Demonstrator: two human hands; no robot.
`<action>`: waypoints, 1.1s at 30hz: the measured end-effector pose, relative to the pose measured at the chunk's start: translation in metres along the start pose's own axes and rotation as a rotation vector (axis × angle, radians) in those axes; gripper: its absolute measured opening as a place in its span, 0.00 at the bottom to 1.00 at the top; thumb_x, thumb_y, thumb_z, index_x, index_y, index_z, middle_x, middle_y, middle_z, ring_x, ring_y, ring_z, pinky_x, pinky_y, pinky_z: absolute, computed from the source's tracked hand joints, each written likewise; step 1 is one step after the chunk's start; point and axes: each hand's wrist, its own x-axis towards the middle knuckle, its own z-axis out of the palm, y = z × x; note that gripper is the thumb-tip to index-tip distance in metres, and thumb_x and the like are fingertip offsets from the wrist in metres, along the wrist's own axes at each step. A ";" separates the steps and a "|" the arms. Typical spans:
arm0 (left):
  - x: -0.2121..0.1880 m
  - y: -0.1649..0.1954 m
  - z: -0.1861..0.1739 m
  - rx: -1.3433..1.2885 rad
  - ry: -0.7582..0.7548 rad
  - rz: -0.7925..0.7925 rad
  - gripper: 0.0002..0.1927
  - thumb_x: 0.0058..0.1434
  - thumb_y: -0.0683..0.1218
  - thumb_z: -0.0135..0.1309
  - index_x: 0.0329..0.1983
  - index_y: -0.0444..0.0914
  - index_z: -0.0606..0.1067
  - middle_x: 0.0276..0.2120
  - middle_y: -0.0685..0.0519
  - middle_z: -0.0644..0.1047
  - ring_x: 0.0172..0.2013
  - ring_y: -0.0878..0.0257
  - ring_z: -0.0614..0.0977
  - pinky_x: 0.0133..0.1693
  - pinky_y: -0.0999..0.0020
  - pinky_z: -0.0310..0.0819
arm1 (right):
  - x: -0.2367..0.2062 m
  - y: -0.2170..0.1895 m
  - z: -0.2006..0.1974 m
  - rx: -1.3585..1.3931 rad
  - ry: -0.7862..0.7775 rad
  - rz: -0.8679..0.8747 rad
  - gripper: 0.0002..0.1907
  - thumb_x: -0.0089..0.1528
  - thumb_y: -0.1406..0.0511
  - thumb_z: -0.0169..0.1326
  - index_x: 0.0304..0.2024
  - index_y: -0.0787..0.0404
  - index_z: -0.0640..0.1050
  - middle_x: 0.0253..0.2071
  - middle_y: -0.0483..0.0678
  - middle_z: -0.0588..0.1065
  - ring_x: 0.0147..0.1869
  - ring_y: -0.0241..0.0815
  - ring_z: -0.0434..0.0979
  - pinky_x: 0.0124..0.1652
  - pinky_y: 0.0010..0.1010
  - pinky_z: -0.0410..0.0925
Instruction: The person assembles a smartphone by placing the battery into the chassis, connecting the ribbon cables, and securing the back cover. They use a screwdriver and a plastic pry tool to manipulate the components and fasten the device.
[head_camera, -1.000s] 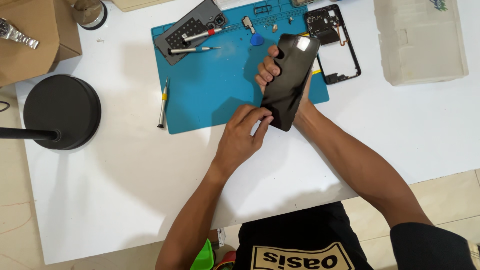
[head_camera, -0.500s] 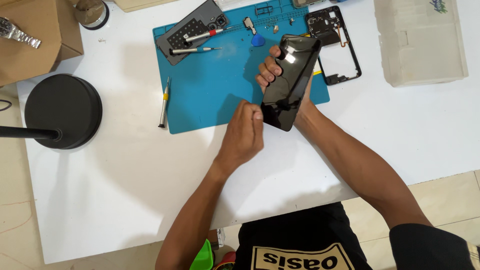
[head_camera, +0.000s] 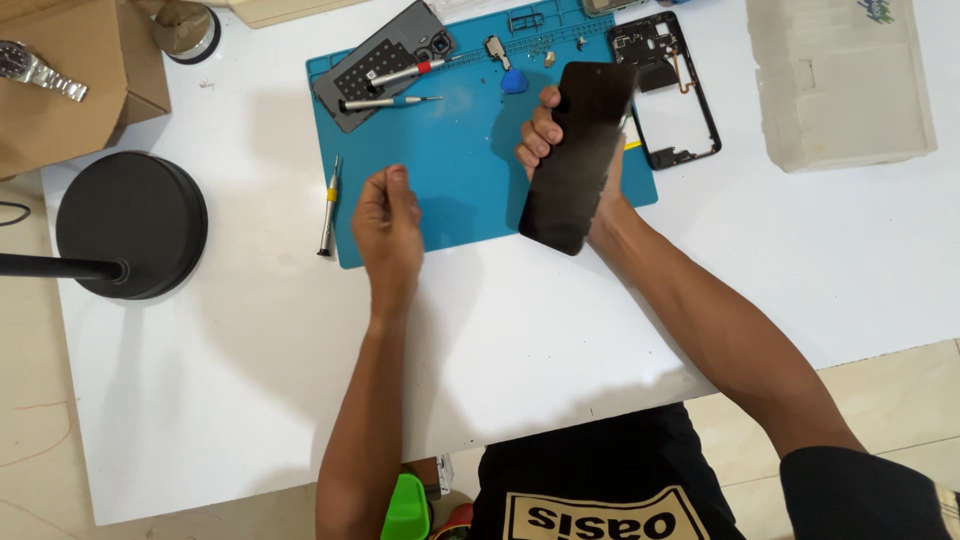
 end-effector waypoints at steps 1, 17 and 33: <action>0.002 0.003 -0.002 -0.051 0.009 -0.008 0.14 0.76 0.49 0.46 0.46 0.33 0.76 0.26 0.58 0.69 0.25 0.74 0.66 0.26 0.77 0.60 | 0.001 -0.002 0.003 -0.029 0.053 -0.004 0.14 0.72 0.53 0.43 0.47 0.55 0.69 0.30 0.42 0.68 0.33 0.36 0.68 0.38 0.28 0.66; 0.012 0.020 -0.012 -0.381 0.021 -0.106 0.15 0.73 0.47 0.51 0.52 0.29 0.77 0.33 0.54 0.76 0.33 0.70 0.74 0.36 0.73 0.72 | 0.002 -0.019 0.026 -0.321 0.368 0.000 0.19 0.73 0.50 0.40 0.42 0.57 0.71 0.36 0.45 0.73 0.39 0.39 0.77 0.42 0.33 0.75; 0.020 0.040 -0.001 -0.159 0.028 0.072 0.09 0.72 0.44 0.57 0.47 0.35 0.72 0.37 0.53 0.78 0.35 0.69 0.78 0.37 0.74 0.75 | 0.015 -0.018 0.037 -0.604 0.257 -0.062 0.09 0.73 0.58 0.48 0.46 0.56 0.69 0.41 0.45 0.78 0.46 0.35 0.79 0.49 0.33 0.77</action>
